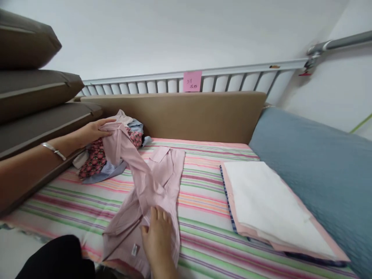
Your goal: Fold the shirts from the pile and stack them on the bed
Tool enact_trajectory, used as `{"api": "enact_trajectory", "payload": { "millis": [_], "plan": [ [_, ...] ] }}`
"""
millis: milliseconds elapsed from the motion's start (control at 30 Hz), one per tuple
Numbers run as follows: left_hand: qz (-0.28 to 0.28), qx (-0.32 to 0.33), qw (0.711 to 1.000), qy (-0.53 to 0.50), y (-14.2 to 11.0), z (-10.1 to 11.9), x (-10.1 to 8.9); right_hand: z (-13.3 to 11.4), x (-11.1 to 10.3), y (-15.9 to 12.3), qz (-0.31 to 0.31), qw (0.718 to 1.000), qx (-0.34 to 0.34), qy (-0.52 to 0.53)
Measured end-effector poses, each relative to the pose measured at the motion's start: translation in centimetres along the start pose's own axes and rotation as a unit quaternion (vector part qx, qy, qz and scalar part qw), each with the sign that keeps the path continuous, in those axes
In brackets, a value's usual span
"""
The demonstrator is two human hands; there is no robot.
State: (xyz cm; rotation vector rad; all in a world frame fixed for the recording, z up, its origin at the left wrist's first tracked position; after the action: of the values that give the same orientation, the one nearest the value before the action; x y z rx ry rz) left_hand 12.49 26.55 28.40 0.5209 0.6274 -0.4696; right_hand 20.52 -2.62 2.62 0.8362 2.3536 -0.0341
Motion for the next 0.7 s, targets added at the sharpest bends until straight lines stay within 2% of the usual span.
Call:
{"api": "enact_trajectory", "payload": {
  "millis": [67, 133, 233, 367, 467, 567, 700],
  "plan": [
    [-0.030, -0.007, 0.999, 0.017, 0.2, -0.6, -1.4, 0.2, 0.1, -0.1, 0.007, 1.000, -0.012, -0.001],
    [-0.061, -0.025, 0.997, 0.033, 0.0, -1.3, -2.1, 0.4, 0.3, -0.1, 0.016, 0.999, -0.028, -0.020],
    [-0.074, -0.040, 0.996, 0.039, -0.8, -2.0, -2.5, 0.9, 0.9, -0.1, 0.033, 0.995, -0.062, -0.067],
    [-0.066, -0.061, 0.995, 0.039, -1.8, -2.8, -2.8, 2.6, 1.7, 0.3, 0.069, 0.988, -0.106, -0.093],
    [-0.055, -0.076, 0.995, 0.042, -1.9, -3.7, -3.1, 3.7, 1.9, 0.7, 0.081, 0.987, -0.112, -0.080],
    [-0.035, -0.097, 0.995, 0.004, -1.7, -4.3, -2.8, 3.8, 1.4, 0.9, 0.057, 0.994, -0.088, -0.042],
    [0.017, -0.142, 0.987, -0.071, -1.0, -4.3, -1.0, 2.6, 0.0, 0.7, 0.003, 0.999, -0.030, 0.020]
  ]
}}
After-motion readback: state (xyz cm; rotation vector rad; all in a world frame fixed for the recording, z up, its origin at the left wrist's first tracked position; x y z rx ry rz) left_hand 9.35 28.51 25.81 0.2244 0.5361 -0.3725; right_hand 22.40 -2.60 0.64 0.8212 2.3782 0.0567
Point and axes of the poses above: each hand's wrist, its own y-axis towards the middle knuckle, its own x-axis out of the palm, z = x × y, the point moved 8 cm from there along y, towards the middle knuckle, and after that the axes turned 12 degrees about y, right-handed, at the moved point
